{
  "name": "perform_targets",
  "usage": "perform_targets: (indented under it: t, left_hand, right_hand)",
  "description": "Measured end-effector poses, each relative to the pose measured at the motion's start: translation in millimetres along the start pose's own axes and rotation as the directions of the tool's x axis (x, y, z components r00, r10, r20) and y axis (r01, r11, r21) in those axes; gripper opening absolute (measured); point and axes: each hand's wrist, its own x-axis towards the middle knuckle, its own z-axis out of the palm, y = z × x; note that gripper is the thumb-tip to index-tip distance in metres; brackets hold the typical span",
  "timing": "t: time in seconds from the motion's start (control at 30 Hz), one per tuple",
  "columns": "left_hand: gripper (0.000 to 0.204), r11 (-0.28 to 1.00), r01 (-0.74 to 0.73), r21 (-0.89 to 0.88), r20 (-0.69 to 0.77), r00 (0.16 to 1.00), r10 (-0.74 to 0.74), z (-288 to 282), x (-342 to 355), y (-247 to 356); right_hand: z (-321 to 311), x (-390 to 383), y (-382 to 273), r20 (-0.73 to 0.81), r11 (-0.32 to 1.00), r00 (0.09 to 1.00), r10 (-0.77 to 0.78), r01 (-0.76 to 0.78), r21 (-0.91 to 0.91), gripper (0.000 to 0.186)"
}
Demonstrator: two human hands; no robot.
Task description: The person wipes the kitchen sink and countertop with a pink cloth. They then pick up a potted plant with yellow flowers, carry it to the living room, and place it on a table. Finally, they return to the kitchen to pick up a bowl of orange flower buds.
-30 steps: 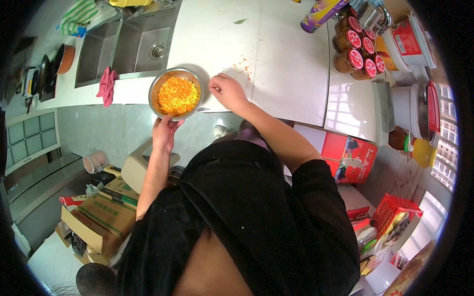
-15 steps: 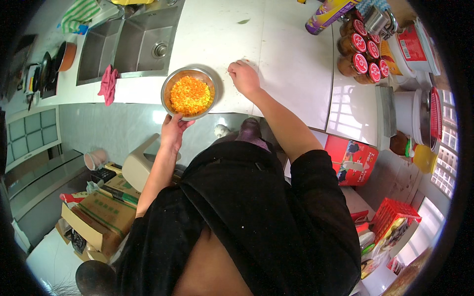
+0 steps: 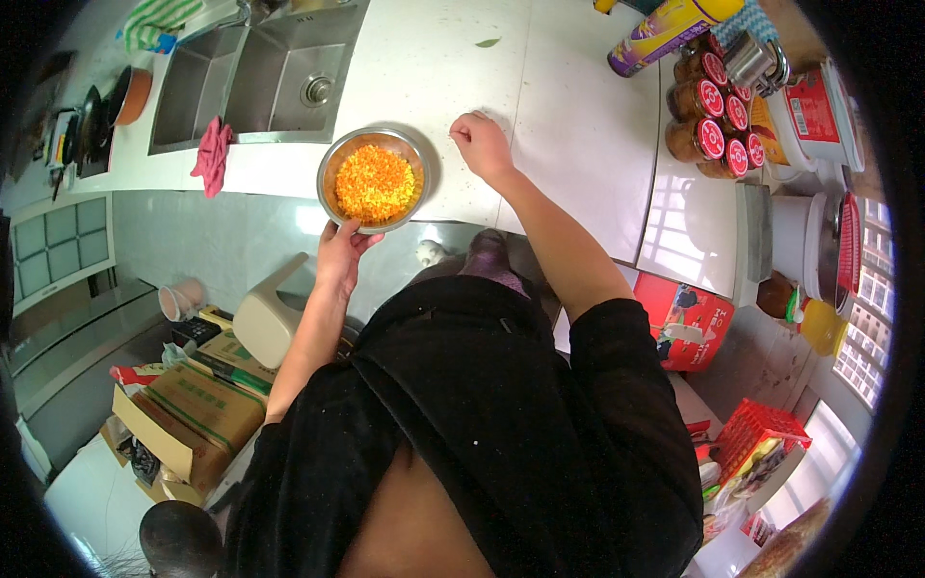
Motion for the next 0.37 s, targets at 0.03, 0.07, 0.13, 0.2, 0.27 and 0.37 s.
perform_targets:
  t: [0.03,0.07,0.13,0.2,0.27,0.37]
  left_hand:
    - [0.038,1.000,0.007,-0.003,0.000,1.000,-0.007,-0.3,1.1,-0.5]
    - [0.038,1.000,0.013,-0.005,0.001,1.000,-0.013,-0.2,2.1,-0.8]
    - [0.039,1.000,0.016,0.001,0.012,1.000,-0.016,1.1,3.4,-0.7]
    - [0.039,1.000,0.019,-0.005,0.005,1.000,-0.019,1.6,4.1,-1.6]
    - [0.039,1.000,0.022,-0.008,0.001,1.000,-0.022,4.6,2.9,-0.3]
    - [0.040,1.000,0.012,0.004,0.021,1.000,-0.012,5.6,5.1,-1.1]
  right_hand:
    - [-0.8,0.3,0.3,-0.002,0.998,1.000,0.026,-0.025,0.053,0.002]
    - [0.5,0.5,2.2,0.018,0.992,0.998,0.055,-0.056,0.116,0.003]
    - [4.4,0.2,7.0,0.063,0.963,0.992,0.109,-0.121,0.241,0.006]
    - [5.4,-4.4,-17.4,0.169,0.952,0.984,0.047,-0.095,0.290,0.007]
    - [5.8,-10.3,-37.8,0.271,0.956,0.962,-0.029,-0.053,0.290,0.008]
    - [7.1,-9.8,-40.5,0.372,0.971,0.923,-0.095,0.004,0.240,0.011]
